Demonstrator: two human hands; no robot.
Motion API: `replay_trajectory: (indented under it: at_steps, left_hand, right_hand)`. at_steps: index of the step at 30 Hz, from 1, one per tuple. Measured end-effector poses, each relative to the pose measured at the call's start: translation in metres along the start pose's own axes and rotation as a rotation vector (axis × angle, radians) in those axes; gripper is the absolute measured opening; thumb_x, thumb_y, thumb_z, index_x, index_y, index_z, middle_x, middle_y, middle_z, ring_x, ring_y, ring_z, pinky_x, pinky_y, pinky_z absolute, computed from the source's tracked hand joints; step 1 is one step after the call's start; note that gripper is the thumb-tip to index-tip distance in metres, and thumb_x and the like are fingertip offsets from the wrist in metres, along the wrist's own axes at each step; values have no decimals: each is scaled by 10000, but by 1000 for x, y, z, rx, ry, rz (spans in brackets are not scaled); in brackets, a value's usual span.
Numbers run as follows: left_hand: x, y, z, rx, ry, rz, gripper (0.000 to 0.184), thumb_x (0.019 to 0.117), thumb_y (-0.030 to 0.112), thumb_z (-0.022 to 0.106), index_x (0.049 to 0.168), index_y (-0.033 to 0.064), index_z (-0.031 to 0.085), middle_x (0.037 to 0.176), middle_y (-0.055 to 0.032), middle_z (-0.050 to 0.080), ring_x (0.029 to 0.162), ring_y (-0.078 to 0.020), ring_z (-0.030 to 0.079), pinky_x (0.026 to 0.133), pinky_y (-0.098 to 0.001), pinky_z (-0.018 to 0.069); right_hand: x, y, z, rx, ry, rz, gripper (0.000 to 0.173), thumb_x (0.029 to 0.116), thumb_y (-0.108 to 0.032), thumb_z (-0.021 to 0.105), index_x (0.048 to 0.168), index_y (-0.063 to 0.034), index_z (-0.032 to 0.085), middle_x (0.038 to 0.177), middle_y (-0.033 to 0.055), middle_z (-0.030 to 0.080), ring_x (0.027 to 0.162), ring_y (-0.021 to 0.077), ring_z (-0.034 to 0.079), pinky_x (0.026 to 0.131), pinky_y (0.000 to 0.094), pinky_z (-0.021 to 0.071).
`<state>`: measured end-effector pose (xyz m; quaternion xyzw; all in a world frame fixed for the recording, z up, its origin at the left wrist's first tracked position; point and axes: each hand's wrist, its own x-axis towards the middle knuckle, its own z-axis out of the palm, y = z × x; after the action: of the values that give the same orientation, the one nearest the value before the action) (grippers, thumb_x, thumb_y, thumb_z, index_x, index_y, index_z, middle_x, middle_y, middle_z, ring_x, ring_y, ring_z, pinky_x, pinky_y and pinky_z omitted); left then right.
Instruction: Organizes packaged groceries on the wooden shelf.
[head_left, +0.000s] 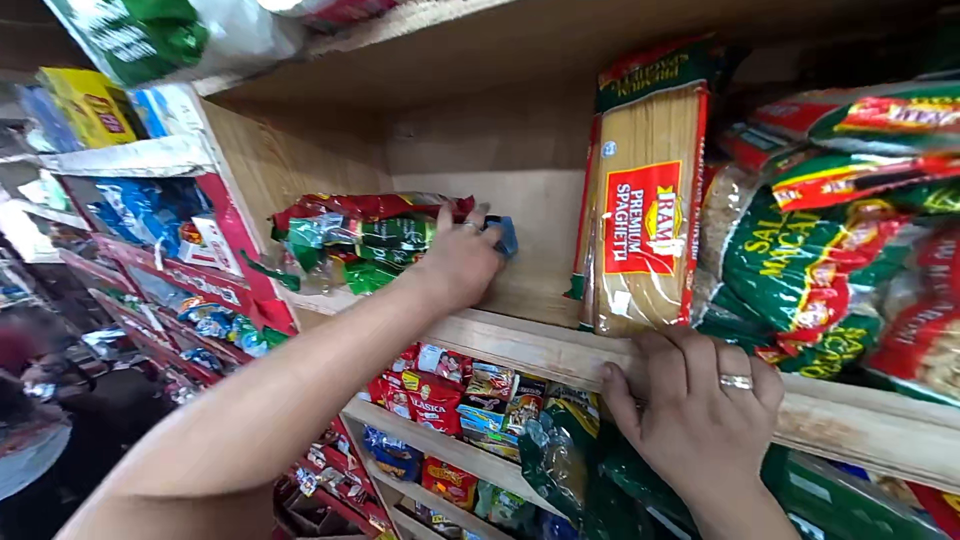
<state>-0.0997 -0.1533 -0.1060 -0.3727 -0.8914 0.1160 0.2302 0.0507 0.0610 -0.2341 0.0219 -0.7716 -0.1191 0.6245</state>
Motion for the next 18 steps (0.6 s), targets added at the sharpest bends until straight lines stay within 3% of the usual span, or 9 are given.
replay_trajectory:
  at_steps: [2,3,6,8,11,13,15,16,18]
  left_hand:
    - [32,-7,17,70,-108,109,277,888,191,766,1163,154,774,1599,-56,442,1556,-402,184,1158,-790,19]
    - [43,-15,28,99,-121,167,268,878,136,752,1145,158,777,1604,-38,438,1557,-397,186,1161,-787,-8]
    - [56,-47,42,134,0,325,364,852,36,748,1170,211,772,1557,-54,495,1523,-433,263,1136,-819,58]
    - [63,-63,33,187,0,268,534,828,44,777,1297,290,712,1610,-86,419,1525,-485,208,1092,-863,33]
    - [80,-75,23,202,-4,146,577,811,14,772,1303,308,697,1649,-114,341,1530,-536,100,1044,-903,-23]
    - [84,-71,29,232,-9,158,621,817,-28,743,1339,299,669,1647,-135,333,1518,-561,102,1020,-920,-3]
    - [75,-59,47,255,4,230,554,875,-49,693,1356,224,659,1598,-178,398,1493,-566,199,1041,-913,34]
    - [70,-55,54,257,10,264,493,900,-47,673,1342,171,669,1554,-211,443,1462,-569,272,1052,-902,77]
    - [71,-54,58,263,4,291,438,899,-31,684,1306,131,687,1488,-232,499,1398,-555,379,1061,-854,200]
  right_hand:
    - [0,1,-2,8,-10,-8,438,1016,-472,481,1071,-71,650,1046,154,645,1016,336,587,899,463,381]
    - [0,2,-2,10,-15,-12,434,1014,-468,487,1074,-71,651,1046,148,641,1011,329,580,896,455,377]
    - [2,4,-3,18,-25,-16,418,1013,-455,492,1073,-77,660,1051,138,650,996,320,580,885,442,376]
    - [0,3,-4,22,-38,-5,425,1005,-461,502,1073,-78,671,1057,137,659,989,320,587,886,446,384]
    - [0,4,-5,28,-60,-15,433,1005,-462,517,1072,-64,673,1075,145,650,995,321,579,895,448,380]
    - [-3,8,-8,79,-60,-62,375,1015,-382,535,1109,-49,682,1106,153,650,1020,320,582,905,445,387]
    - [-13,22,-20,244,-38,-139,285,1022,-219,562,1200,-30,680,1218,176,662,1147,331,588,987,457,406]
    - [-21,32,-31,329,-2,-163,244,1014,-149,566,1207,-44,672,1256,164,662,1232,323,586,1067,474,434]
    - [-49,57,-63,345,47,-130,197,1024,-114,549,1199,-99,638,1306,81,624,1354,238,521,1186,456,387]
